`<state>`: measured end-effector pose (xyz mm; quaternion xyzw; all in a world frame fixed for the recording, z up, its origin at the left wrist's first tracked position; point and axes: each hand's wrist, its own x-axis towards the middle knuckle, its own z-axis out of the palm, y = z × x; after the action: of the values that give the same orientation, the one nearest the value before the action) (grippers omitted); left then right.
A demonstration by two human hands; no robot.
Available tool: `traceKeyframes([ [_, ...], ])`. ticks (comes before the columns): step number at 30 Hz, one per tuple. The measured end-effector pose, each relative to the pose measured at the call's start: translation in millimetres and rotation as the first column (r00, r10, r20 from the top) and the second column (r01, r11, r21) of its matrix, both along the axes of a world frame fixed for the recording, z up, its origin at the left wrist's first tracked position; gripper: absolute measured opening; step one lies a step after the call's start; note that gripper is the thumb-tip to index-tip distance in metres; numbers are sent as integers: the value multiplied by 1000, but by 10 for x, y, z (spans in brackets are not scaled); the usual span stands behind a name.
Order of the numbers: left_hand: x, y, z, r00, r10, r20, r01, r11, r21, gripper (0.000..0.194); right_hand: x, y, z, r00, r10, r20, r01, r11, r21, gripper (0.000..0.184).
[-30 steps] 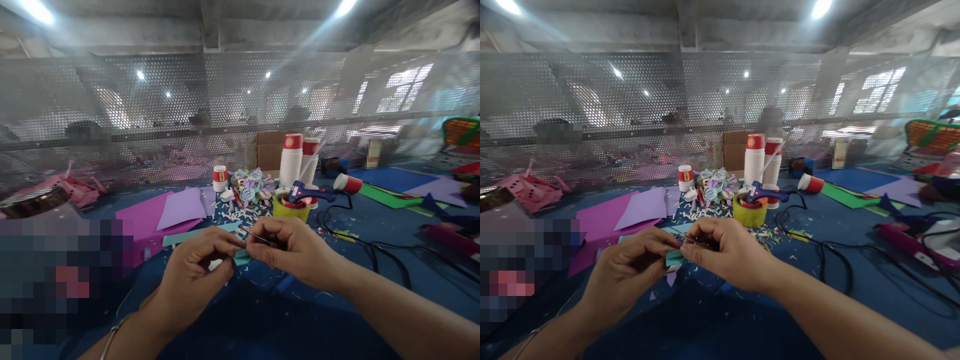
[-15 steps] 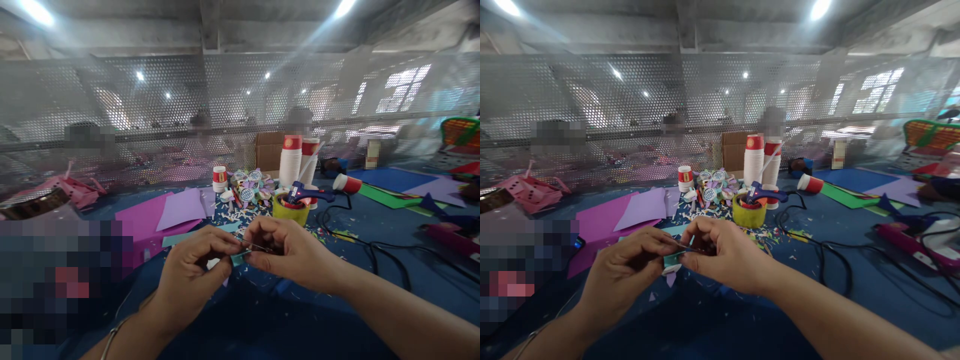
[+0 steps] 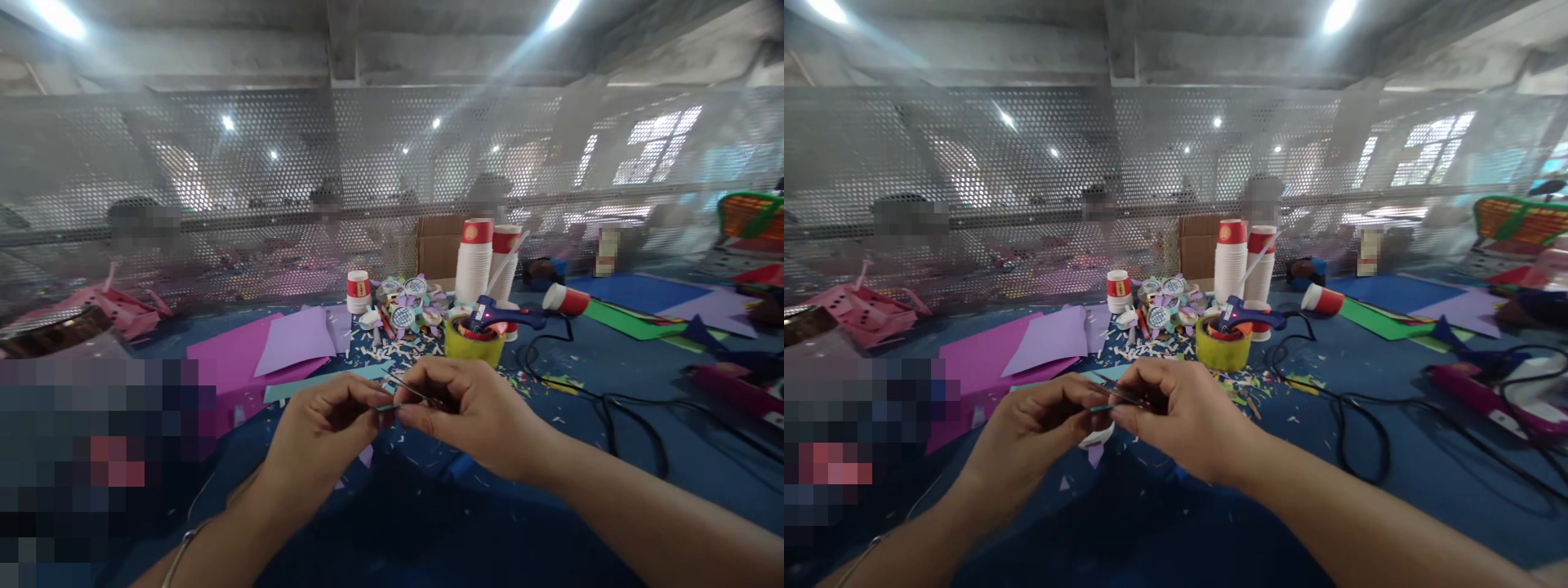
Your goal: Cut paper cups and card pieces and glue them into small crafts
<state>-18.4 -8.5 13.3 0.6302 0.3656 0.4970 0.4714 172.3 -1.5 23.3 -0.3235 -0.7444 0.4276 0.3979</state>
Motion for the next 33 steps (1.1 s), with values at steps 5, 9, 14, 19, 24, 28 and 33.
traceKeyframes([
  [5, 27, -3, 25, 994, -10, 106, 32, 977, -209, 7, 10, 5, -24, 998, -39, 41, 38, 999, 27, 5],
  [9, 62, -30, 102, 969, 37, 244, 60, 924, -378, 10, 30, 8, -35, 990, -114, 77, 102, 984, 145, 4],
  [14, 67, -32, 141, 948, 136, 286, 29, 862, -505, 13, 44, 10, -22, 983, -124, 137, 76, 947, 312, 11],
  [19, 36, -28, 150, 962, 130, 242, 37, 813, -581, 25, 52, 22, -40, 980, -111, 166, 47, 936, 349, 11],
  [24, 29, -45, 172, 942, 184, 280, 16, 811, -585, 49, 47, 25, -50, 976, -92, 196, 20, 940, 340, 13],
  [28, 35, -60, 178, 943, 171, 286, 23, 823, -568, 56, 32, 16, -58, 975, -76, 207, 8, 950, 311, 11],
  [33, 39, -78, 151, 954, 111, 278, 35, 881, -471, 43, 15, 17, -65, 984, -42, 175, 10, 984, 180, 5],
])
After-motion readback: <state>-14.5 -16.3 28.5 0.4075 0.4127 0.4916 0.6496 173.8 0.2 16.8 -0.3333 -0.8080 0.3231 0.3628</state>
